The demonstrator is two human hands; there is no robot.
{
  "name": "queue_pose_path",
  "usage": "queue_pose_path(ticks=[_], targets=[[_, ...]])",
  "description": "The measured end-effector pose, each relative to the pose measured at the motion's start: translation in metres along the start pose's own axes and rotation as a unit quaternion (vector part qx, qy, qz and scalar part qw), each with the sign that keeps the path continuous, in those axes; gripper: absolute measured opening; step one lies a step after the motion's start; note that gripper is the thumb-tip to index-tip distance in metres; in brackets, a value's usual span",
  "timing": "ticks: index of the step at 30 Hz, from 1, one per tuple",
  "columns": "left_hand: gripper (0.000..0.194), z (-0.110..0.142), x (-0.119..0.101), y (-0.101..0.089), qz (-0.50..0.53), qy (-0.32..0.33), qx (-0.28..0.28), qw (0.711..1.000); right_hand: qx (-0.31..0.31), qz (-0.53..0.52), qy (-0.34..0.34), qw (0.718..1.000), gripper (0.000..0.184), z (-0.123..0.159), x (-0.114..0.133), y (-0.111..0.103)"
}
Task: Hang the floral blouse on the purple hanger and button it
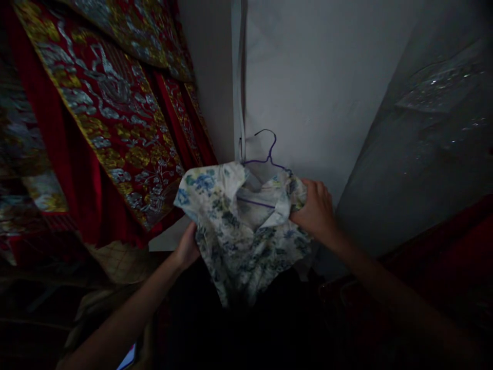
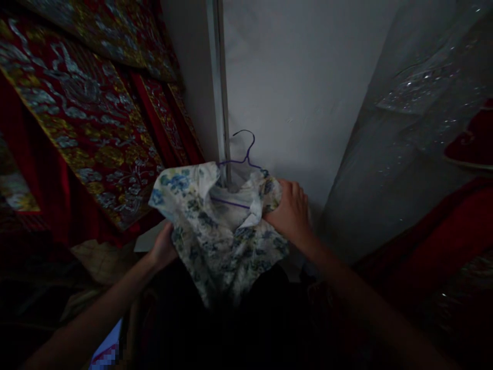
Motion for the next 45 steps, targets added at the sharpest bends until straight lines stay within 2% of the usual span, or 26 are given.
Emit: queue_pose_path(ticks=[1,3,7,9,11,13,14,16,17,18,20,21,23,24,26,29,31,33,34,36,38,39,40,41,43,45], targets=[[0.069,0.001,0.006,-0.003,0.019,-0.019,-0.008,1.0,0.0,0.002,0.01,1.0,0.075,-0.01,-0.003,-0.002],[0.077,-0.002,0.01,-0.004,0.003,-0.011,-0.033,0.999,0.004,-0.003,0.009,1.0,0.078,-0.028,0.001,-0.002],[0.061,-0.007,0.007,-0.001,-0.144,0.069,-0.097,0.982,0.029,-0.037,-0.059,0.997,0.086,-0.043,0.037,-0.002],[0.057,-0.001,0.017,-0.002,-0.159,0.075,-0.129,0.976,0.051,-0.063,-0.094,0.992,0.091,-0.035,0.054,-0.006],[0.056,0.009,0.037,-0.005,-0.135,0.048,-0.16,0.977,0.067,-0.104,-0.13,0.984,0.088,-0.017,0.065,-0.011],[0.055,0.019,0.063,-0.003,-0.096,0.018,-0.174,0.98,0.071,-0.17,-0.144,0.972,0.074,0.007,0.072,-0.013],[0.054,0.024,0.075,0.0,-0.07,0.009,-0.173,0.982,0.062,-0.21,-0.13,0.967,0.063,0.02,0.072,-0.01],[0.054,0.03,0.095,0.007,-0.013,0.001,-0.17,0.985,0.031,-0.296,-0.039,0.954,0.039,0.05,0.062,0.009],[0.053,0.032,0.104,0.011,0.011,-0.002,-0.174,0.985,0.01,-0.339,0.033,0.94,0.031,0.067,0.054,0.025],[0.053,0.034,0.11,0.013,0.031,-0.006,-0.184,0.982,0.004,-0.379,0.126,0.917,0.03,0.087,0.044,0.045],[0.054,0.038,0.119,0.015,0.058,-0.017,-0.21,0.976,0.02,-0.452,0.307,0.837,0.043,0.13,0.028,0.092],[0.053,0.04,0.121,0.015,0.068,-0.021,-0.221,0.973,0.05,-0.48,0.363,0.797,0.05,0.149,0.027,0.114],[0.053,0.045,0.121,0.017,0.089,-0.03,-0.225,0.97,0.104,-0.519,0.418,0.739,0.056,0.174,0.032,0.144],[0.054,0.049,0.119,0.02,0.098,-0.034,-0.22,0.97,0.128,-0.533,0.418,0.724,0.056,0.18,0.037,0.151],[0.056,0.056,0.114,0.026,0.113,-0.055,-0.203,0.971,0.156,-0.552,0.378,0.727,0.048,0.179,0.049,0.153],[0.057,0.064,0.104,0.035,0.114,-0.094,-0.168,0.975,0.158,-0.557,0.309,0.755,0.031,0.165,0.061,0.141],[0.057,0.065,0.099,0.037,0.103,-0.111,-0.138,0.979,0.162,-0.556,0.307,0.755,0.025,0.161,0.062,0.135],[0.056,0.061,0.098,0.029,0.08,-0.103,-0.138,0.982,0.171,-0.554,0.327,0.746,0.025,0.162,0.06,0.131],[0.056,0.059,0.099,0.02,0.06,-0.081,-0.164,0.981,0.175,-0.551,0.336,0.744,0.027,0.163,0.058,0.13],[0.058,0.061,0.099,-0.003,-0.008,0.011,-0.275,0.961,0.18,-0.542,0.348,0.743,0.032,0.164,0.054,0.127],[0.065,0.072,0.1,-0.018,-0.118,0.124,-0.388,0.906,0.19,-0.536,0.356,0.741,0.034,0.166,0.054,0.126],[0.067,0.077,0.102,-0.017,-0.182,0.172,-0.41,0.877,0.2,-0.537,0.356,0.738,0.035,0.167,0.055,0.126],[0.066,0.08,0.106,-0.011,-0.243,0.206,-0.399,0.86,0.213,-0.541,0.355,0.732,0.035,0.169,0.058,0.128],[0.063,0.08,0.112,-0.001,-0.296,0.225,-0.357,0.857,0.229,-0.547,0.351,0.725,0.036,0.171,0.062,0.13],[0.048,0.075,0.125,0.024,-0.346,0.238,-0.245,0.874,0.254,-0.556,0.337,0.716,0.037,0.174,0.07,0.133],[0.035,0.07,0.133,0.041,-0.333,0.237,-0.188,0.893,0.272,-0.553,0.322,0.719,0.035,0.176,0.076,0.134]])
Point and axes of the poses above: each hand's wrist, its own z-axis away from the middle knuckle, its own y-axis out of the palm, x = y × z, the point moved 6 cm from there along -z, towards the middle knuckle, and after that the axes turned 6 degrees about -z, right-handed, at the moved point
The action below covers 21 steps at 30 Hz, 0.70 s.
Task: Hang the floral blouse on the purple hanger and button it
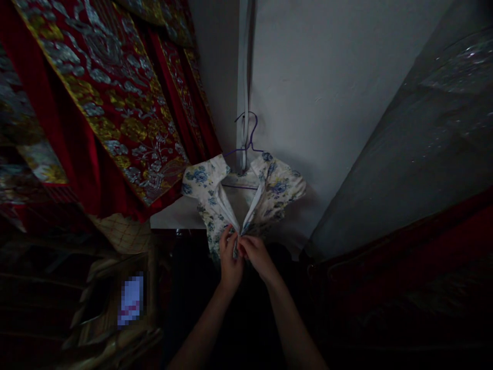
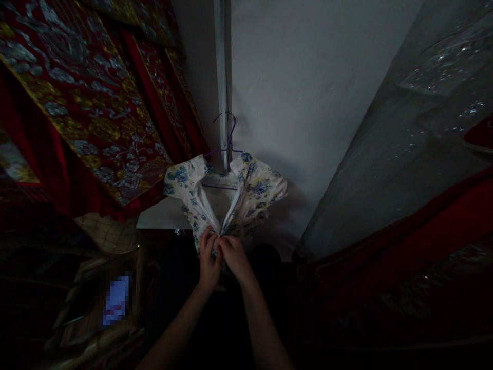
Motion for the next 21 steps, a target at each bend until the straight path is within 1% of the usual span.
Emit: queue_pose_path(ticks=[3,5,6,8,10,11,13,15,16,18,21], targets=[[0.018,-0.008,-0.004,0.009,0.031,-0.02,-0.01,0.999,0.026,0.024,0.013,0.999,0.032,-0.001,0.008,0.002],[0.013,-0.014,-0.004,0.01,0.029,-0.031,0.004,0.999,0.039,0.023,0.038,0.998,0.031,-0.008,0.022,0.0],[0.014,-0.015,-0.004,0.01,0.025,-0.034,0.014,0.999,0.036,0.016,0.048,0.998,0.031,-0.014,0.033,-0.003],[0.015,-0.015,-0.001,0.009,0.01,-0.032,0.033,0.999,0.009,-0.011,0.051,0.999,0.028,-0.032,0.065,-0.01],[0.015,-0.015,0.004,0.008,-0.012,-0.024,0.059,0.998,-0.02,-0.056,0.024,0.998,0.025,-0.054,0.106,-0.016],[0.016,-0.016,0.007,0.008,-0.023,-0.019,0.077,0.997,-0.022,-0.073,0.008,0.997,0.023,-0.064,0.127,-0.016],[0.015,-0.023,0.01,0.008,-0.043,-0.005,0.119,0.992,-0.025,-0.099,-0.002,0.995,0.022,-0.079,0.162,-0.015],[0.013,-0.037,0.008,0.007,-0.062,0.021,0.164,0.984,-0.027,-0.115,-0.019,0.993,0.023,-0.086,0.186,-0.012],[0.012,-0.045,0.006,0.007,-0.074,0.039,0.184,0.979,-0.031,-0.123,-0.033,0.991,0.022,-0.086,0.194,-0.011],[0.013,-0.059,0.0,0.007,-0.111,0.078,0.23,0.964,-0.048,-0.141,-0.058,0.987,0.02,-0.083,0.199,-0.01],[0.016,-0.066,-0.011,0.012,-0.199,0.115,0.314,0.921,-0.075,-0.152,-0.062,0.984,0.021,-0.076,0.19,-0.012]])
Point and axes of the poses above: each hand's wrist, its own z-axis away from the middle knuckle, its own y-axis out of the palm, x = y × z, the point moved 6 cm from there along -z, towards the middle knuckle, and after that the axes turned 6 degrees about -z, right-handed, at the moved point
